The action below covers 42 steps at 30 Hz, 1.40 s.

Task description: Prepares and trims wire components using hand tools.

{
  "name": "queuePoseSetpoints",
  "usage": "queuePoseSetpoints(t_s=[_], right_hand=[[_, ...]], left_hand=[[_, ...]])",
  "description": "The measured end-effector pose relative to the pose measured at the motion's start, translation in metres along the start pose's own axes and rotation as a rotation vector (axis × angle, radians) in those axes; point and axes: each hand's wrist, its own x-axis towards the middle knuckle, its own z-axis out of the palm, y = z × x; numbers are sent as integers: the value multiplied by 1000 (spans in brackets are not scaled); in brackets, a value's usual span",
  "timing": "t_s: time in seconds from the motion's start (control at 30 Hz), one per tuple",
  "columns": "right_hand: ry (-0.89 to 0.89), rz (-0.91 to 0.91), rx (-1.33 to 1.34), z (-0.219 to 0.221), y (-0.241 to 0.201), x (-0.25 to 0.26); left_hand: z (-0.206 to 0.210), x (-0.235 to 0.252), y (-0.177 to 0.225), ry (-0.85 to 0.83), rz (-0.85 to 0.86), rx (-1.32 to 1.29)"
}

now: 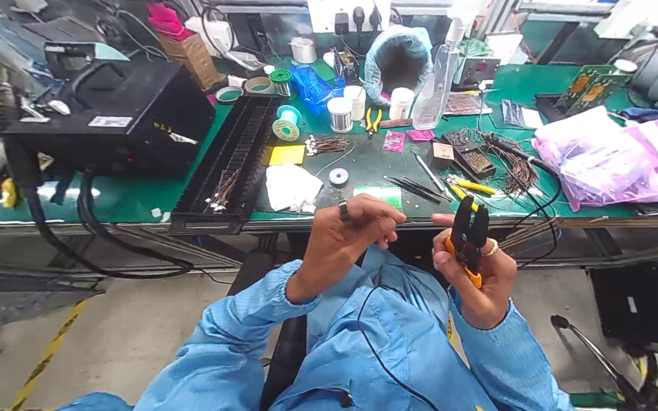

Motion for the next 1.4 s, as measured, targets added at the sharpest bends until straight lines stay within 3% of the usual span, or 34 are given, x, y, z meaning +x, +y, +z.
queuePoseSetpoints(t_s=[0.2, 0.43, 1.4], right_hand=[[-36, 38, -65, 2, 9, -7], [-160, 181, 192, 21, -3, -18], [-104, 195, -78, 35, -5, -27]], left_hand=[[-5, 3, 7, -249, -200, -237], [-7, 7, 7, -349, -238, -278], [-11, 13, 6, -286, -364, -217]])
